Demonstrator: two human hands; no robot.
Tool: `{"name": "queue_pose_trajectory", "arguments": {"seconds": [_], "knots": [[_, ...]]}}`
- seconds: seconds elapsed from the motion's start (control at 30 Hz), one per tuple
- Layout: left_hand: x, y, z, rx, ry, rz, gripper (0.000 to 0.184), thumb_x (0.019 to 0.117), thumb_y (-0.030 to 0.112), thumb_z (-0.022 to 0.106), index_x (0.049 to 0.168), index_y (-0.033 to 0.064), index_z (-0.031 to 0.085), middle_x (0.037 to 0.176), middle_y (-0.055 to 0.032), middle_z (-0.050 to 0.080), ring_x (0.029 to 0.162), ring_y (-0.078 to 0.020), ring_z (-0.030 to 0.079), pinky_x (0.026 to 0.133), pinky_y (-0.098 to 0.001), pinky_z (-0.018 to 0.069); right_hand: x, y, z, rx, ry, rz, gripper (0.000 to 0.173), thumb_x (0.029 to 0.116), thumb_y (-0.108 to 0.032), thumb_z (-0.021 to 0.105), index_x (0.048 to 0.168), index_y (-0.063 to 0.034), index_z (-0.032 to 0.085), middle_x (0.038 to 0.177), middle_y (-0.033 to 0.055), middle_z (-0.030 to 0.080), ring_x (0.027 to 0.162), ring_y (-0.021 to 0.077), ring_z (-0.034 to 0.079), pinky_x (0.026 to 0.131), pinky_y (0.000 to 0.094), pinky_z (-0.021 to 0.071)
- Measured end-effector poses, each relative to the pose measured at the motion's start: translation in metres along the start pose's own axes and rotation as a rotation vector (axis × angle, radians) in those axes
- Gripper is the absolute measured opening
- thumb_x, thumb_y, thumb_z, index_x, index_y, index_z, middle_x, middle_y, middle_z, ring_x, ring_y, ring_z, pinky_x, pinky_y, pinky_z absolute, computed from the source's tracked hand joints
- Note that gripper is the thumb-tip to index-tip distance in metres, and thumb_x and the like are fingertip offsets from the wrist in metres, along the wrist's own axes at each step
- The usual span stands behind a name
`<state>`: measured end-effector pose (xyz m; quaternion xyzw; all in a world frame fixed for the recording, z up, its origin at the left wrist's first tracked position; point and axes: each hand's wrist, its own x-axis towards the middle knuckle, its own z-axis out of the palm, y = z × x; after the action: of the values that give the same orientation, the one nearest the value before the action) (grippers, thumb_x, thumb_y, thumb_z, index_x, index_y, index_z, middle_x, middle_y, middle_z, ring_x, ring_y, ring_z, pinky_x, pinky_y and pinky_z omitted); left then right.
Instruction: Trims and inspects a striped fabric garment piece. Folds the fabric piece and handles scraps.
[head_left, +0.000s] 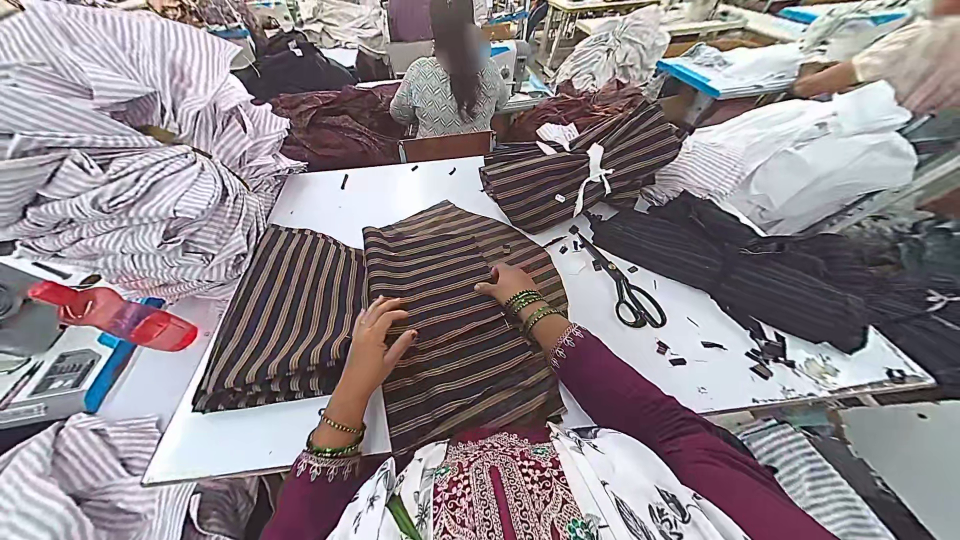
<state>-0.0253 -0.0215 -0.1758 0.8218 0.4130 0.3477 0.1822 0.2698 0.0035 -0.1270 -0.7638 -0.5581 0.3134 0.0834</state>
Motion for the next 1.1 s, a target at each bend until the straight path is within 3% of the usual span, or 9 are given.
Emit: {"name": "queue_pose_trajectory", "arguments": {"seconds": [0.17, 0.27, 0.37, 0.47, 0.57, 0.7, 0.83, 0.93, 1.1], "knots": [[-0.047, -0.017, 0.002, -0.066, 0.057, -0.089, 0.062, 0.0890, 0.047, 0.064, 0.125, -0.0026, 0.068, 0.151, -0.0295, 0.047, 0.147, -0.0557, 0.029, 0.119, -0.0707, 0.0140, 0.008, -0.005, 0.005, 0.113, -0.039, -0.110, 0.036, 0.1008, -0.023, 0.066, 0.119, 0.0082, 0.063, 0.119, 0.0271, 0.063, 0.113, 0.0364, 0.059, 0.101, 0.0546, 0.0430], [-0.049, -0.009, -0.001, -0.217, 0.165, -0.115, 0.057, 0.0902, 0.038, 0.065, 0.126, -0.0062, 0.066, 0.149, -0.0318, 0.048, 0.145, -0.0469, 0.039, 0.120, -0.0531, 0.0312, 0.005, 0.013, -0.001, 0.417, 0.075, -0.070, 0.017, 0.1002, -0.008, 0.060, 0.105, 0.0076, 0.062, 0.104, 0.0194, 0.062, 0.095, 0.0234, 0.057, 0.091, 0.0437, 0.0446], [-0.039, -0.002, -0.013, -0.332, 0.120, -0.142, 0.052, 0.0914, 0.029, 0.064, 0.129, -0.0076, 0.063, 0.148, -0.0301, 0.049, 0.138, -0.0361, 0.049, 0.111, -0.0436, 0.0428, 0.012, 0.030, -0.007, 0.406, 0.191, 0.017, 0.013, 0.0995, -0.004, 0.058, 0.098, 0.0087, 0.058, 0.100, 0.0197, 0.058, 0.093, 0.0244, 0.053, 0.088, 0.0444, 0.0410], [-0.012, 0.007, -0.024, -0.502, 0.012, -0.242, 0.059, 0.0926, 0.025, 0.065, 0.141, -0.0064, 0.052, 0.155, -0.0261, 0.043, 0.142, -0.0313, 0.046, 0.112, -0.0421, 0.0432, 0.008, 0.032, -0.009, 0.239, 0.308, 0.069, 0.030, 0.0984, -0.009, 0.063, 0.121, 0.0097, 0.059, 0.122, 0.0288, 0.060, 0.114, 0.0368, 0.059, 0.101, 0.0525, 0.0440], [0.038, 0.004, -0.029, -0.658, -0.006, -0.460, 0.065, 0.0979, 0.018, 0.062, 0.152, -0.0056, 0.034, 0.158, -0.0257, 0.038, 0.144, -0.0318, 0.044, 0.114, -0.0435, 0.0420, -0.024, -0.007, -0.003, 0.052, 0.424, -0.106, 0.054, 0.1000, -0.021, 0.063, 0.146, 0.0042, 0.049, 0.152, 0.0296, 0.045, 0.141, 0.0456, 0.045, 0.113, 0.0622, 0.0360], [0.108, -0.030, -0.009, -0.702, 0.024, -0.770, 0.065, 0.1043, 0.028, 0.060, 0.154, -0.0025, 0.030, 0.147, -0.0289, 0.047, 0.129, -0.0373, 0.055, 0.104, -0.0502, 0.0491, -0.077, -0.064, 0.078, -0.156, 0.057, -0.471, 0.077, 0.0971, -0.049, 0.064, 0.155, -0.0018, 0.043, 0.164, 0.0256, 0.030, 0.154, 0.0449, 0.023, 0.120, 0.0691, 0.0182], [0.145, -0.055, 0.006, -0.387, -0.114, -0.826, 0.062, 0.0992, 0.036, 0.068, 0.138, -0.0098, 0.051, 0.136, -0.0306, 0.057, 0.128, -0.0384, 0.056, 0.108, -0.0530, 0.0428, -0.114, -0.084, 0.127, -0.347, -0.390, -0.570, 0.075, 0.1003, -0.032, 0.066, 0.162, -0.0100, 0.030, 0.172, 0.0138, 0.014, 0.159, 0.0384, 0.005, 0.120, 0.0708, 0.0004], [0.141, -0.065, 0.012, -0.409, -0.071, -0.827, 0.042, 0.0973, 0.016, 0.066, 0.131, -0.0078, 0.057, 0.128, -0.0282, 0.062, 0.120, -0.0358, 0.061, 0.102, -0.0523, 0.0472, -0.134, -0.068, 0.113, -0.376, -0.325, -0.515, 0.059, 0.0991, 0.004, 0.050, 0.155, -0.0129, 0.047, 0.167, 0.0100, 0.032, 0.157, 0.0360, 0.019, 0.120, 0.0719, 0.0038], [0.117, -0.052, 0.006, -0.897, 0.334, -0.909, 0.034, 0.1107, 0.016, 0.040, 0.137, -0.0035, 0.051, 0.122, -0.0222, 0.060, 0.101, -0.0250, 0.064, 0.085, -0.0417, 0.0546, -0.148, -0.026, 0.074, -0.385, -0.140, -0.093, 0.047, 0.1024, 0.002, 0.043, 0.149, -0.0020, 0.051, 0.161, 0.0182, 0.041, 0.154, 0.0408, 0.026, 0.120, 0.0723, 0.0031]]}}
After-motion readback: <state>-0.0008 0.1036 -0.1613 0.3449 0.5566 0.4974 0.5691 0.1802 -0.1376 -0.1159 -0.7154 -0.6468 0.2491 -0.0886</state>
